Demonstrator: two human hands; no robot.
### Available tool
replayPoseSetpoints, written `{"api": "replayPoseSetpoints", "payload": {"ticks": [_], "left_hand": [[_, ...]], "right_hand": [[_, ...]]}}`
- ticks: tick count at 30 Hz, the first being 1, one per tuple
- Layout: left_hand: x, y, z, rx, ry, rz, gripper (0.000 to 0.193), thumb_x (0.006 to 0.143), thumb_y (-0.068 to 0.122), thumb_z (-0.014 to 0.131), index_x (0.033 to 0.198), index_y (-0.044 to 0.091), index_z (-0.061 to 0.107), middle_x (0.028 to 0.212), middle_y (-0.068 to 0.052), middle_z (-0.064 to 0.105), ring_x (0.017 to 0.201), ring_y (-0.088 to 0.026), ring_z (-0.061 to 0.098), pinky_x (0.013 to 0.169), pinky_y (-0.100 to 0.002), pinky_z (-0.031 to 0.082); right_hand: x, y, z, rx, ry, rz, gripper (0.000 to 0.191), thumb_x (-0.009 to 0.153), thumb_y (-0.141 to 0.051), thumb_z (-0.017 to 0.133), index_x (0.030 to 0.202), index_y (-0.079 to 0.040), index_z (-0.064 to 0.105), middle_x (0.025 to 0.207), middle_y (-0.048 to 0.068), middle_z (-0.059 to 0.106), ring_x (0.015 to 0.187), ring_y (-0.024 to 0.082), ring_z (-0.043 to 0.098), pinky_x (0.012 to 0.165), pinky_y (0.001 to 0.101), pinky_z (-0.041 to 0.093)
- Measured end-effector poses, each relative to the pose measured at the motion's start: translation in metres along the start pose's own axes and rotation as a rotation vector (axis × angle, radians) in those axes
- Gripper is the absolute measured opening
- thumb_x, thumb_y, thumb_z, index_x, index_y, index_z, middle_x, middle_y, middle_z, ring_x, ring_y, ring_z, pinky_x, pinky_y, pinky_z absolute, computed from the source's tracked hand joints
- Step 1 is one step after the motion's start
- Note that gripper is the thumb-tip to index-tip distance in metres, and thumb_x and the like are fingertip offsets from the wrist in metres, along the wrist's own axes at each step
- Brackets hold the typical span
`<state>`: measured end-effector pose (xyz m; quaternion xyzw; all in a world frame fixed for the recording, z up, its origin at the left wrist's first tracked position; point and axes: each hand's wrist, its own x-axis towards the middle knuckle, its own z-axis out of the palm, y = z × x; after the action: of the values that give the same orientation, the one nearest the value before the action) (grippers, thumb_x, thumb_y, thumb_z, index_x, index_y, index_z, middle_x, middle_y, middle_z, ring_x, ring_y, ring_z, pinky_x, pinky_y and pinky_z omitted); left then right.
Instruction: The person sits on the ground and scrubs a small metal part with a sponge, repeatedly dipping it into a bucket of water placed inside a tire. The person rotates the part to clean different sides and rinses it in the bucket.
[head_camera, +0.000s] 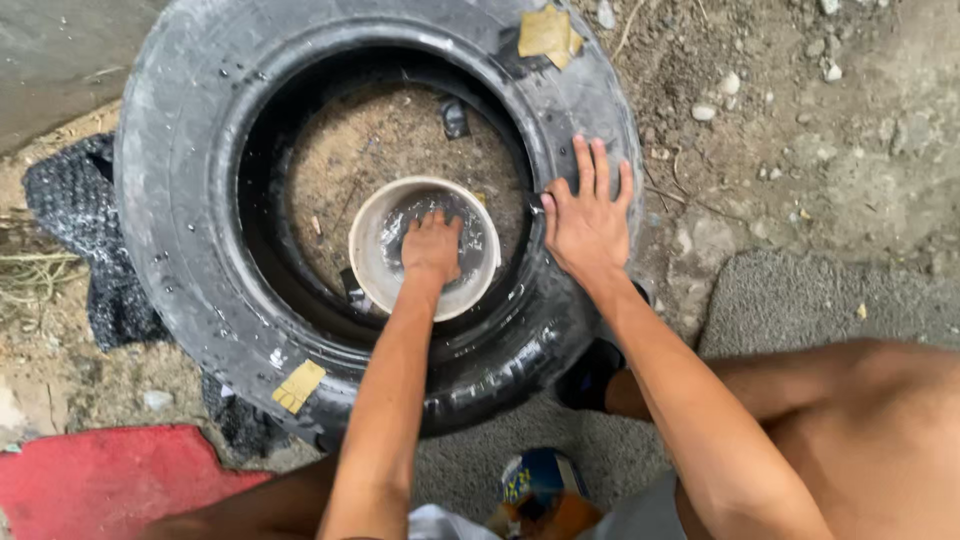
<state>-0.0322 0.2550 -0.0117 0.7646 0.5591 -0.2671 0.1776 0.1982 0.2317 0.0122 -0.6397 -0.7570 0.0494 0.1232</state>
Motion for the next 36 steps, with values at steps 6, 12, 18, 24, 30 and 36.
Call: {"api": "replayPoseSetpoints", "payload": {"ticks": [6, 12, 18, 24, 30, 36], "left_hand": [[-0.024, -0.016, 0.006, -0.015, -0.02, 0.033, 0.036, 0.069, 0.029, 0.088, 0.098, 0.012, 0.078, 0.104, -0.014, 0.076, 0.103, -0.031, 0.073, 0.088, -0.043, 0.058], [-0.082, -0.016, -0.023, -0.007, 0.021, 0.011, 0.033, 0.078, 0.037, 0.083, 0.099, 0.012, 0.078, 0.101, -0.016, 0.075, 0.098, -0.033, 0.072, 0.086, -0.045, 0.057], [-0.152, -0.012, -0.006, -0.07, 0.36, 0.185, 0.032, 0.08, 0.033, 0.076, 0.096, 0.007, 0.071, 0.091, -0.015, 0.075, 0.079, -0.033, 0.074, 0.067, -0.047, 0.058], [-0.198, 0.001, 0.063, 0.06, 0.481, 0.385, 0.026, 0.083, 0.032, 0.073, 0.079, 0.009, 0.061, 0.074, -0.01, 0.067, 0.066, -0.027, 0.071, 0.054, -0.042, 0.057], [-0.234, 0.031, 0.108, -0.017, 0.607, 0.321, 0.035, 0.09, 0.038, 0.072, 0.072, 0.009, 0.062, 0.068, -0.009, 0.064, 0.06, -0.026, 0.07, 0.049, -0.04, 0.056], [-0.255, 0.062, 0.1, -0.229, 0.66, 0.174, 0.041, 0.095, 0.041, 0.07, 0.07, 0.009, 0.064, 0.074, -0.01, 0.066, 0.071, -0.028, 0.07, 0.06, -0.041, 0.057]], "right_hand": [[0.005, -0.001, 0.007, 0.019, 0.012, -0.003, 0.027, 0.107, -0.033, 0.053, 0.108, -0.011, 0.068, 0.169, 0.019, 0.026, 0.158, 0.036, 0.018, 0.123, 0.0629, 0.009], [0.01, -0.004, 0.006, 0.038, -0.009, -0.003, 0.027, 0.105, -0.032, 0.051, 0.108, -0.01, 0.067, 0.168, 0.02, 0.026, 0.156, 0.037, 0.017, 0.121, 0.0627, 0.011], [0.009, -0.006, -0.002, 0.095, 0.047, -0.003, 0.026, 0.105, -0.031, 0.051, 0.108, -0.009, 0.067, 0.167, 0.02, 0.029, 0.156, 0.036, 0.02, 0.122, 0.0635, 0.013], [0.011, -0.007, 0.006, 0.048, 0.085, -0.051, 0.027, 0.102, -0.03, 0.053, 0.105, -0.007, 0.066, 0.164, 0.024, 0.031, 0.154, 0.04, 0.021, 0.12, 0.0647, 0.013], [0.007, -0.005, 0.008, 0.092, 0.083, -0.054, 0.029, 0.106, -0.025, 0.05, 0.104, 0.001, 0.064, 0.166, 0.025, 0.027, 0.156, 0.04, 0.017, 0.122, 0.0655, 0.011], [-0.026, -0.061, 0.001, -0.193, 0.089, -0.596, 0.025, 0.095, -0.017, 0.053, 0.104, 0.004, 0.063, 0.164, 0.03, 0.028, 0.155, 0.041, 0.02, 0.124, 0.0612, 0.015]]}}
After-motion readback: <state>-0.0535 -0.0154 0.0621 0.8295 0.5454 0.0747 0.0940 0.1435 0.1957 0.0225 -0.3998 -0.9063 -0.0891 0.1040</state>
